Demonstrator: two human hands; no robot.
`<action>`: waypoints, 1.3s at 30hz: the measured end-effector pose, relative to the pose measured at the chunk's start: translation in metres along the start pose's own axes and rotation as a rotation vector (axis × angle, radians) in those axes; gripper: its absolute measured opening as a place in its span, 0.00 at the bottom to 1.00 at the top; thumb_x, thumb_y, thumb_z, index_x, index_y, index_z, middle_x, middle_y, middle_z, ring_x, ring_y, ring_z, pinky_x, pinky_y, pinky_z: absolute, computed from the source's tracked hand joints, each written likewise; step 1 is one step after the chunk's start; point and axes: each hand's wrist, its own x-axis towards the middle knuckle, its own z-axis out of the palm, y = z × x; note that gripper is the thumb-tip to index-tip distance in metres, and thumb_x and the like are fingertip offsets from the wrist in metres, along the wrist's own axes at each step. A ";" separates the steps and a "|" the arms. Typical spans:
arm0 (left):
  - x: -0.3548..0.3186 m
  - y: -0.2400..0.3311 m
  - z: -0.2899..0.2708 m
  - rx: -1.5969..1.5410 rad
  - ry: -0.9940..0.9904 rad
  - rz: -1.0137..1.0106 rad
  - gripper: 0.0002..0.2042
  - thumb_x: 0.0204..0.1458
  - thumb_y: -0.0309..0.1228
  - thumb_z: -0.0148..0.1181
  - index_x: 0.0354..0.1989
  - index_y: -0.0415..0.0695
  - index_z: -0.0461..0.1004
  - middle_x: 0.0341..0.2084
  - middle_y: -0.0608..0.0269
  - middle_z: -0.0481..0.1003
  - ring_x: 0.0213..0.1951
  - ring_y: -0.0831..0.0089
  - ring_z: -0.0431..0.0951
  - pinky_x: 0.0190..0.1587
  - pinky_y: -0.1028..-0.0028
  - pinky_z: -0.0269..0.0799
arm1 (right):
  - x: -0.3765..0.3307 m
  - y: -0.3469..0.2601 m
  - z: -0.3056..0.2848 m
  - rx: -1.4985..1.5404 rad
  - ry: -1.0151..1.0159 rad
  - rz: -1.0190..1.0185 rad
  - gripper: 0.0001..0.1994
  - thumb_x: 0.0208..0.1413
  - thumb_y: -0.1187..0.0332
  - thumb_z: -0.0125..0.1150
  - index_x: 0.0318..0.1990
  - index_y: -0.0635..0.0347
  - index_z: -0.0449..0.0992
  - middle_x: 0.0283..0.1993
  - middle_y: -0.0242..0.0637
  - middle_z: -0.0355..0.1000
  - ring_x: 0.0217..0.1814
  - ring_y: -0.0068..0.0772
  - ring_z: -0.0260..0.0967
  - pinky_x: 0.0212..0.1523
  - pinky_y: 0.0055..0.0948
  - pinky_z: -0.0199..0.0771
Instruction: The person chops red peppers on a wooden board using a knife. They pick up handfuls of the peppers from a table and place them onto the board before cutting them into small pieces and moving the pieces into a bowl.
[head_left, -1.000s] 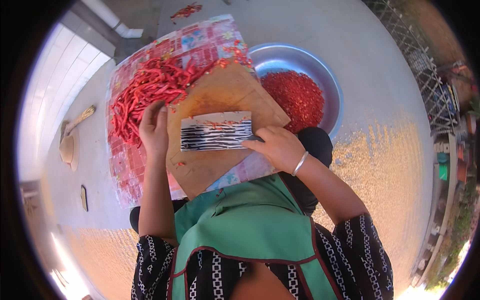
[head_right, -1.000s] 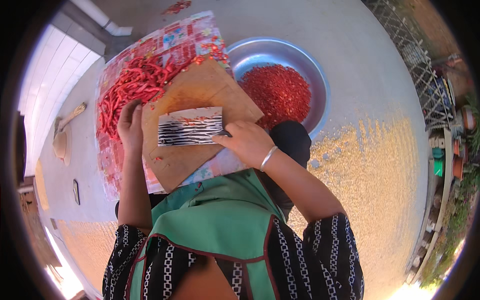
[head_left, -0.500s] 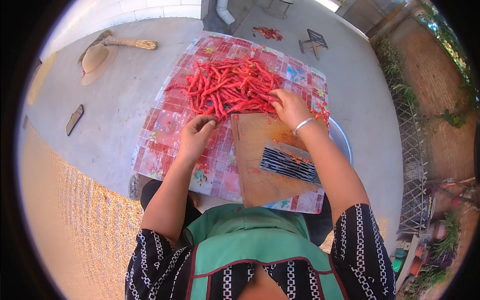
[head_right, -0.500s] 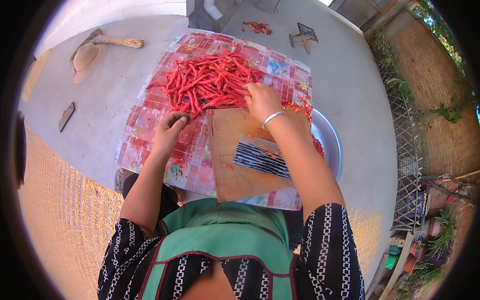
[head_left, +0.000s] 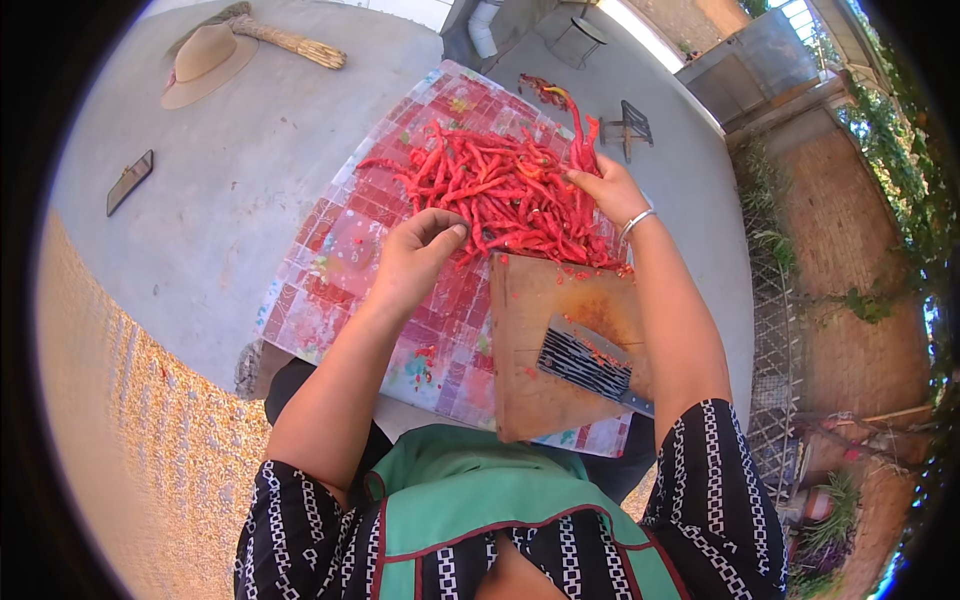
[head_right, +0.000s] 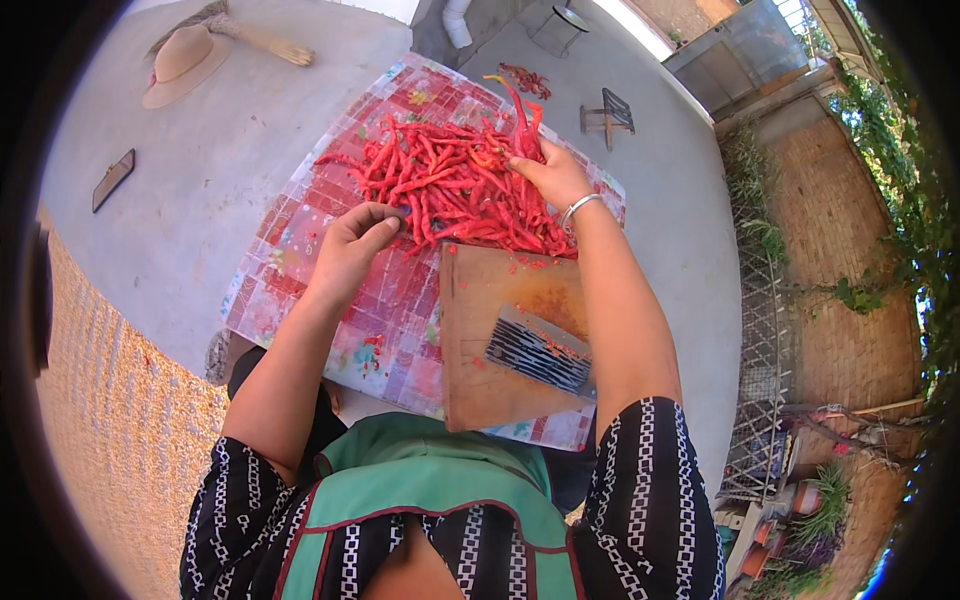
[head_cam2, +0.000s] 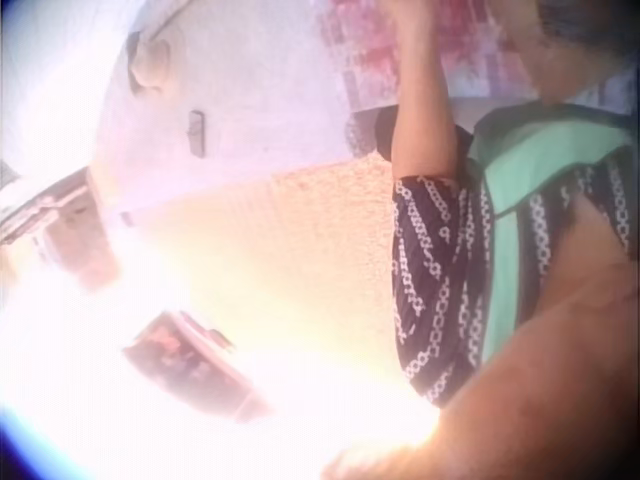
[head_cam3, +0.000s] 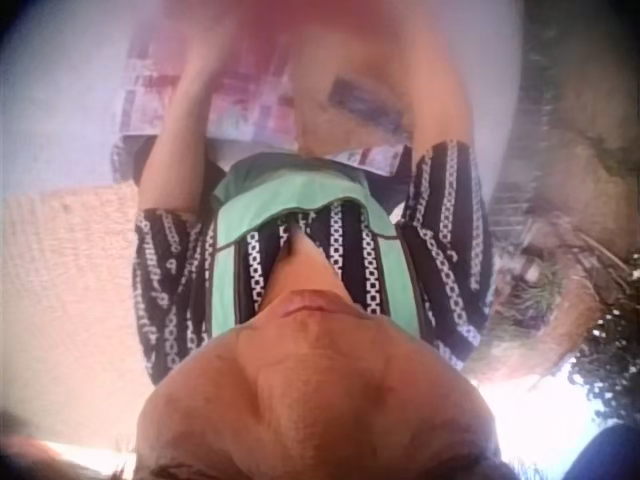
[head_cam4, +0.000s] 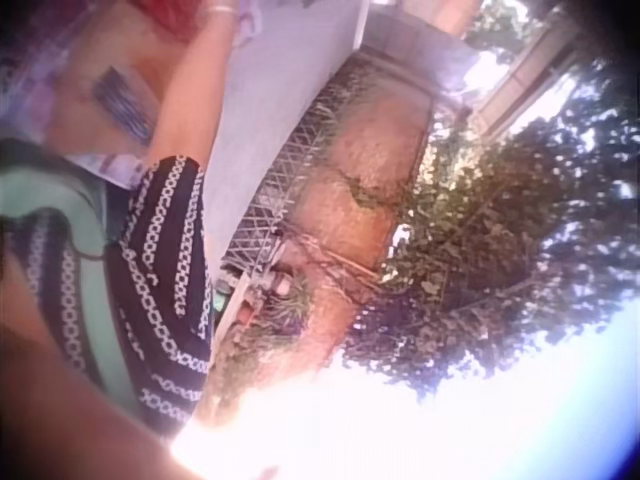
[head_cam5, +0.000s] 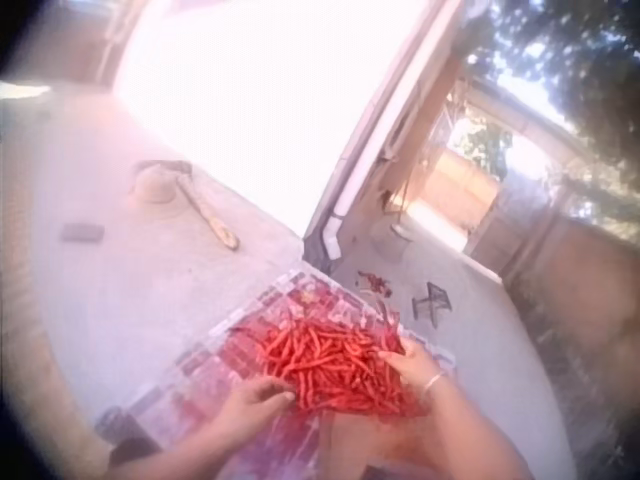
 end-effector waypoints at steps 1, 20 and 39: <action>0.002 -0.002 0.003 -0.031 -0.022 0.001 0.08 0.56 0.28 0.55 0.40 0.36 0.74 0.33 0.67 0.76 0.38 0.81 0.74 0.44 0.76 0.69 | -0.003 -0.008 0.001 0.078 -0.092 -0.001 0.12 0.60 0.67 0.53 0.48 0.64 0.71 0.42 0.38 0.75 0.45 0.31 0.73 0.48 0.32 0.72; -0.003 -0.002 0.016 0.725 -0.218 0.610 0.26 0.46 0.22 0.59 0.57 0.45 0.66 0.52 0.55 0.69 0.55 0.59 0.69 0.57 0.64 0.66 | -0.079 -0.018 0.119 1.010 -0.437 0.478 0.21 0.65 0.53 0.39 0.53 0.58 0.68 0.48 0.34 0.73 0.49 0.32 0.71 0.49 0.36 0.71; 0.010 0.000 0.005 -0.771 0.014 -0.354 0.12 0.60 0.34 0.48 0.44 0.39 0.72 0.37 0.57 0.76 0.42 0.67 0.76 0.44 0.67 0.74 | -0.087 -0.024 0.140 -0.375 0.083 -0.409 0.11 0.52 0.67 0.61 0.40 0.63 0.74 0.37 0.46 0.73 0.38 0.46 0.72 0.38 0.36 0.71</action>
